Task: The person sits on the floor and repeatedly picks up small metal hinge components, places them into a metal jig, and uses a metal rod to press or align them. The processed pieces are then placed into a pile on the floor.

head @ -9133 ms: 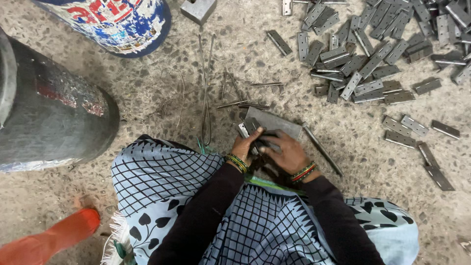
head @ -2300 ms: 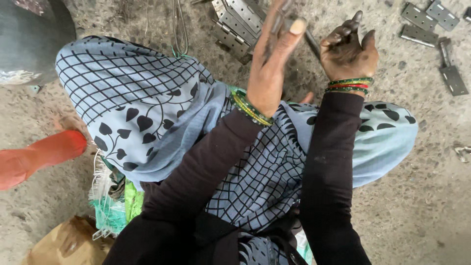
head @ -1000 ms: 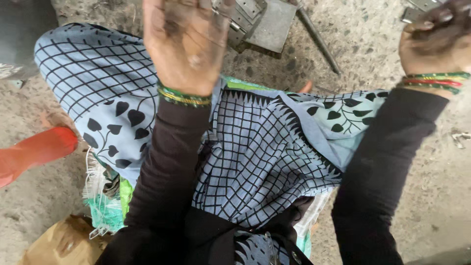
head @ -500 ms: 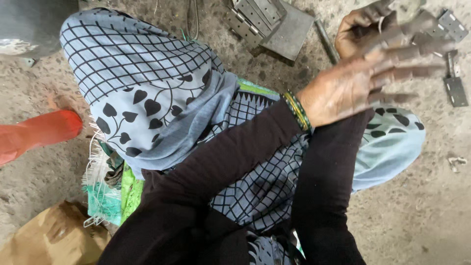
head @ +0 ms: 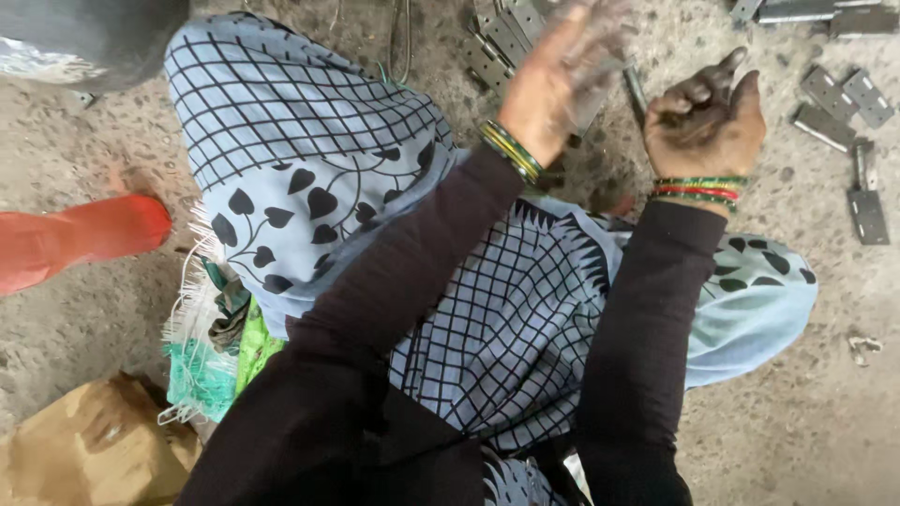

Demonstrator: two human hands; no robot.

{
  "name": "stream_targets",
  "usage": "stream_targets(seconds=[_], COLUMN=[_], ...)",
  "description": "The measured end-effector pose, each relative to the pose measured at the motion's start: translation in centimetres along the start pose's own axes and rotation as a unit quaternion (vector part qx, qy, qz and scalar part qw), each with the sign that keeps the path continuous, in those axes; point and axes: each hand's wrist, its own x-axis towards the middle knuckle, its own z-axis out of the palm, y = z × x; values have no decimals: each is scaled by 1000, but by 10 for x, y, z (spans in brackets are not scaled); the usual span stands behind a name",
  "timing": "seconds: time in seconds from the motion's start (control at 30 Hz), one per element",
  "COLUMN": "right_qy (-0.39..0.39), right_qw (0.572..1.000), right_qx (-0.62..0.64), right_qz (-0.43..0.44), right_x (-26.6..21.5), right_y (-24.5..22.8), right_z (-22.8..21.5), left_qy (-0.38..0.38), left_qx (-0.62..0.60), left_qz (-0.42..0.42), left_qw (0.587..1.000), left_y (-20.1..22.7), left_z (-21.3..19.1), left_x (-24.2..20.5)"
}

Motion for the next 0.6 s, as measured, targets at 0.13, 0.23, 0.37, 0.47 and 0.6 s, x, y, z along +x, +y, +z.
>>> stream_targets(seconds=[0.13, 0.23, 0.37, 0.47, 0.6], right_qy=[101, 103, 25, -65, -70], right_qw=[976, 865, 566, 454, 403], right_qx=[-188, -491, -819, -868, -902], right_qz=[-54, -23, -86, -192, -139], right_x=[7, 36, 89, 122, 159], right_y=[12, 39, 83, 106, 121], right_z=[16, 27, 28, 23, 24], left_qy=[203, 265, 325, 289, 306], left_qx=[332, 591, 422, 461, 566], left_qz=[96, 50, -240, -324, -286], left_qw=[916, 760, 812, 774, 710], left_y=[41, 45, 29, 16, 23], left_z=[-111, -165, -187, -167, -122], left_x=[46, 57, 24, 14, 23])
